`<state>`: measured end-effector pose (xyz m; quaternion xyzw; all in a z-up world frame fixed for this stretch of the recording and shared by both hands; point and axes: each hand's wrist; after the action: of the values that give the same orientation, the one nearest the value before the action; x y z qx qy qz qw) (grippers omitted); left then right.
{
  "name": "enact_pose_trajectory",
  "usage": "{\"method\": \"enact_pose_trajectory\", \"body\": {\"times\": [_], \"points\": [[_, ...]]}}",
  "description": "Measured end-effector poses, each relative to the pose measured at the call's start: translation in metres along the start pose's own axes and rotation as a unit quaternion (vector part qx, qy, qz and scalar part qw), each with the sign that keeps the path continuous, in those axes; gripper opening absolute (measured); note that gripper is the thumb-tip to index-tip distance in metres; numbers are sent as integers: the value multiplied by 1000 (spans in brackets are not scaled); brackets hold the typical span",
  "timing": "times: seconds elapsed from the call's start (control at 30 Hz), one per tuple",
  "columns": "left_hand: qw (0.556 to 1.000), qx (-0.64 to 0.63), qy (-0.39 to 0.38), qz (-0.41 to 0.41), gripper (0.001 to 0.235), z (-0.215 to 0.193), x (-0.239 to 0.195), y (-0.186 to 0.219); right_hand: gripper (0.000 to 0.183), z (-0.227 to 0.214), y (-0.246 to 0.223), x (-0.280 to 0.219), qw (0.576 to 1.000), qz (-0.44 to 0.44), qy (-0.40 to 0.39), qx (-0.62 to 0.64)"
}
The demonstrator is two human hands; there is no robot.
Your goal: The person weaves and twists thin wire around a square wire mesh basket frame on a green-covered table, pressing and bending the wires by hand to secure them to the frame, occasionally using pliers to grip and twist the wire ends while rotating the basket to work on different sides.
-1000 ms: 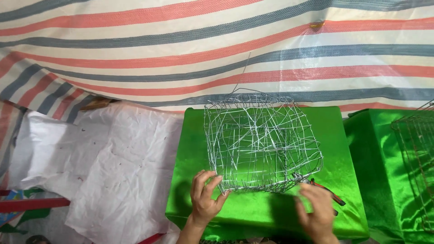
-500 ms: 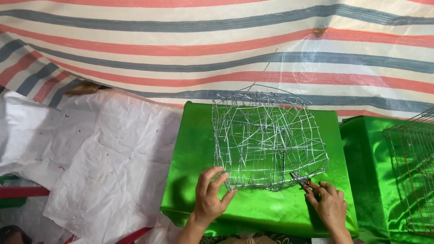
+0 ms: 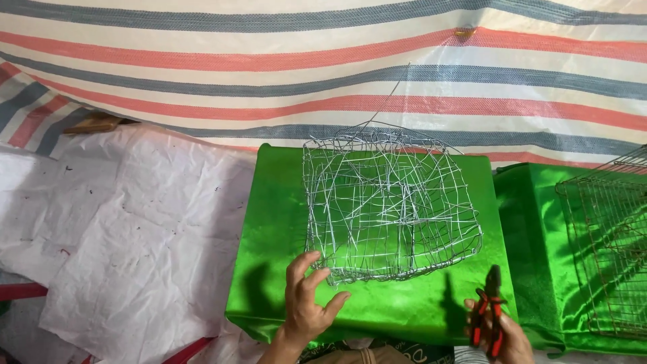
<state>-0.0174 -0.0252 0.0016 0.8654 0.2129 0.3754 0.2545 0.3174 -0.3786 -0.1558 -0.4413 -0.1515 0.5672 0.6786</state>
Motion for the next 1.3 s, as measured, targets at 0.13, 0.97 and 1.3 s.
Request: {"method": "enact_pose_trajectory", "body": {"times": [0.13, 0.97, 1.3], "points": [[999, 26, -24, 14, 60, 9, 5, -8, 22, 36, 23, -10, 978, -40, -145, 142], [997, -59, -54, -22, 62, 16, 42, 56, 28, 322, -47, 16, 897, 41, -360, 254], [995, -46, -82, -33, 63, -22, 52, 66, 29, 313, -37, 23, 904, 99, -352, 219]]}}
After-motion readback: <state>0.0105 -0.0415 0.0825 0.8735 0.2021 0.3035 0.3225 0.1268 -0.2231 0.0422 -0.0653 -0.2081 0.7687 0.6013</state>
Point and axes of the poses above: each hand's wrist, its own x-axis towards the middle knuckle, its own z-axis out of the palm, y = z × x, and after that the axes turned 13 degrees about -y, right-handed
